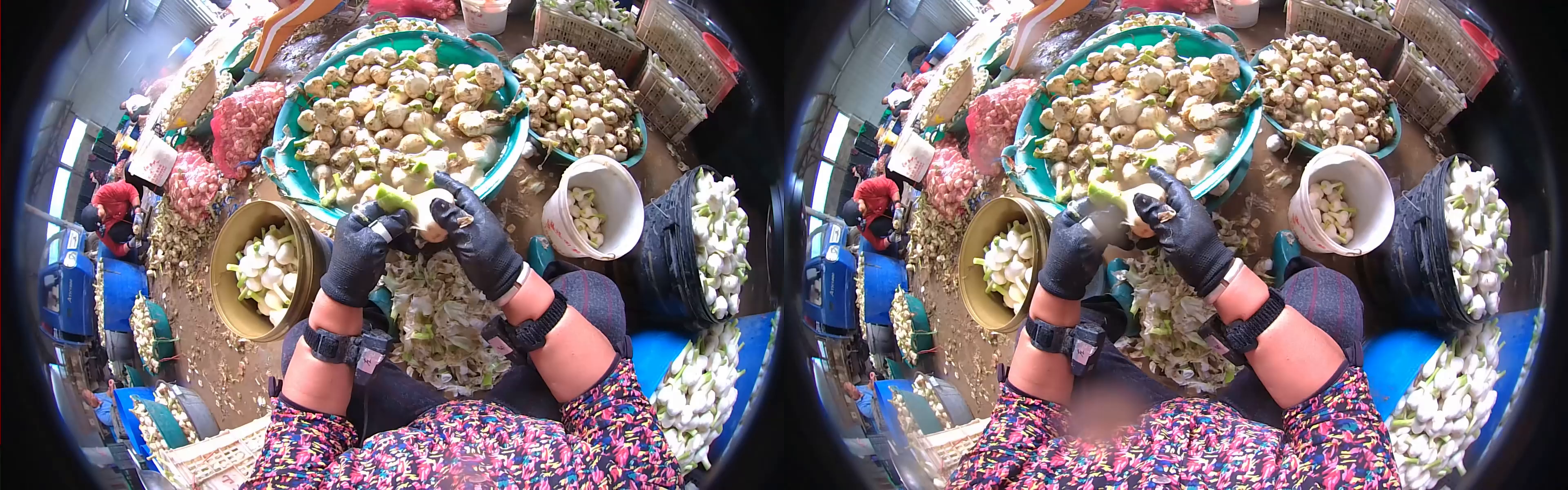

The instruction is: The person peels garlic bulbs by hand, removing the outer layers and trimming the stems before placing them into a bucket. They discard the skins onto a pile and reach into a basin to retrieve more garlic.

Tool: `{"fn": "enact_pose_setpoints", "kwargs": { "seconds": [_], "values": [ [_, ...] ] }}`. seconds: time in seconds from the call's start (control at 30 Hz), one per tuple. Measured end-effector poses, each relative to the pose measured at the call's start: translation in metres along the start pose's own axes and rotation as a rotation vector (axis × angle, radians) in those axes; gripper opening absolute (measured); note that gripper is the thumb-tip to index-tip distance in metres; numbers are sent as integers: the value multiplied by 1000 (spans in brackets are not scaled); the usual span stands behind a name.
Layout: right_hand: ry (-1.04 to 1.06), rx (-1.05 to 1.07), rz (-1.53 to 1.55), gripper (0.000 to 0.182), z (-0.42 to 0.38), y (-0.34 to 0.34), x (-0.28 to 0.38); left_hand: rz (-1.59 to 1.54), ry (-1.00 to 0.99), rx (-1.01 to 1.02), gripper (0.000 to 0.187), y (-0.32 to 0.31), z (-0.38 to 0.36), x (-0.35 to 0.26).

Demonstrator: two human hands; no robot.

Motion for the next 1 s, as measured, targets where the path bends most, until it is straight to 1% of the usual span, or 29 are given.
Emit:
{"fn": "enact_pose_setpoints", "kwargs": {
  "seconds": [0.03, 0.07, 0.1, 0.13, 0.17, 0.2, 0.23, 0.3, 0.37, 0.4, 0.43, 0.5, 0.53, 0.6, 0.63, 0.67, 0.7, 0.73, 0.77, 0.8, 0.83, 0.87, 0.9, 0.93, 0.97, 1.0],
  "values": [
    [-33, 14, 42, 48, 2, 2, -7, 0, 2, 3, 17, 0, 0, 1],
    [164, -26, -31, 40, 9, 1, -17, -17, 34, -11, 16, 1, 0, 3],
    [163, -26, -31, 40, 9, 12, -23, -33, 67, -26, 16, 2, -1, 5],
    [-223, 241, 311, 42, 4, 14, -18, -34, 69, -29, 16, 4, -1, 5],
    [-614, 505, 649, 45, -4, 7, -4, 173, -106, 11, 15, 5, -1, 2],
    [-819, 367, 510, 45, -14, -1, 7, 380, -282, 54, 14, 4, -1, 0],
    [-785, 432, 425, 43, -18, -2, 3, 219, -276, 52, 15, -3, 0, 3],
    [-690, 364, 493, 44, -17, -4, -5, 271, -229, 105, 20, -8, -3, 3],
    [-672, 322, 571, 43, -14, -1, 10, 449, -413, 103, 23, 3, 0, 16],
    [-652, 278, 659, 40, -10, 7, -1, 73, -45, 121, 23, 12, -1, 23],
    [-629, 229, 687, 38, -8, 8, 4, 59, 20, 93, 21, 11, 2, 18],
    [-485, 232, 648, 36, -2, 17, -6, 208, 173, 48, 19, 7, -2, 7],
    [-470, 168, 579, 36, -1, 20, -6, 209, 172, 53, 19, 2, -2, 2],
    [-440, 153, 576, 37, -2, 21, -2, -36, 140, -37, 19, -3, -5, -2],
    [-411, 143, 573, 38, -2, 19, 3, -37, 143, -39, 19, -3, -6, 0],
    [-320, 120, 441, 40, -1, 16, 10, 15, 75, -51, 19, -1, -6, 2],
    [-320, 123, 441, 40, -2, 14, 12, 68, 5, -64, 20, 1, -6, 2],
    [-271, 104, 377, 41, -2, 14, 13, 103, 99, -4, 22, 2, -5, -2],
    [-221, 83, 312, 42, -3, 14, 14, 103, 99, -4, 22, 3, -4, -1],
    [-197, 76, 426, 41, 0, 14, 8, 287, 78, 140, 23, 1, -4, 2],
    [-199, 76, 423, 41, 1, 15, 10, 470, 55, 284, 24, -3, -4, 1],
    [-183, 94, 460, 39, 1, 15, 14, 220, 27, 277, 22, -17, -11, -7],
    [-169, 106, 500, 38, -2, 15, 18, 220, 34, 283, 22, -18, -10, -4],
    [-301, 98, 669, 37, -6, 9, 27, 437, -133, 287, 22, -18, -9, -3],
    [-307, 99, 667, 37, -6, 11, 20, 651, -305, 279, 22, -19, -9, -5],
    [-307, 73, 448, 37, -2, 15, 9, 529, -215, 311, 25, -20, -7, -5]
  ]
}}
Point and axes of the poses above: each hand's wrist, its own z-axis towards the middle knuckle, its own y-axis out of the back of the hand, x = y × z, the point moved 2 cm from there along z, towards the middle knuckle, and after that the axes turned 2 degrees about -x, right-handed, at the moved point
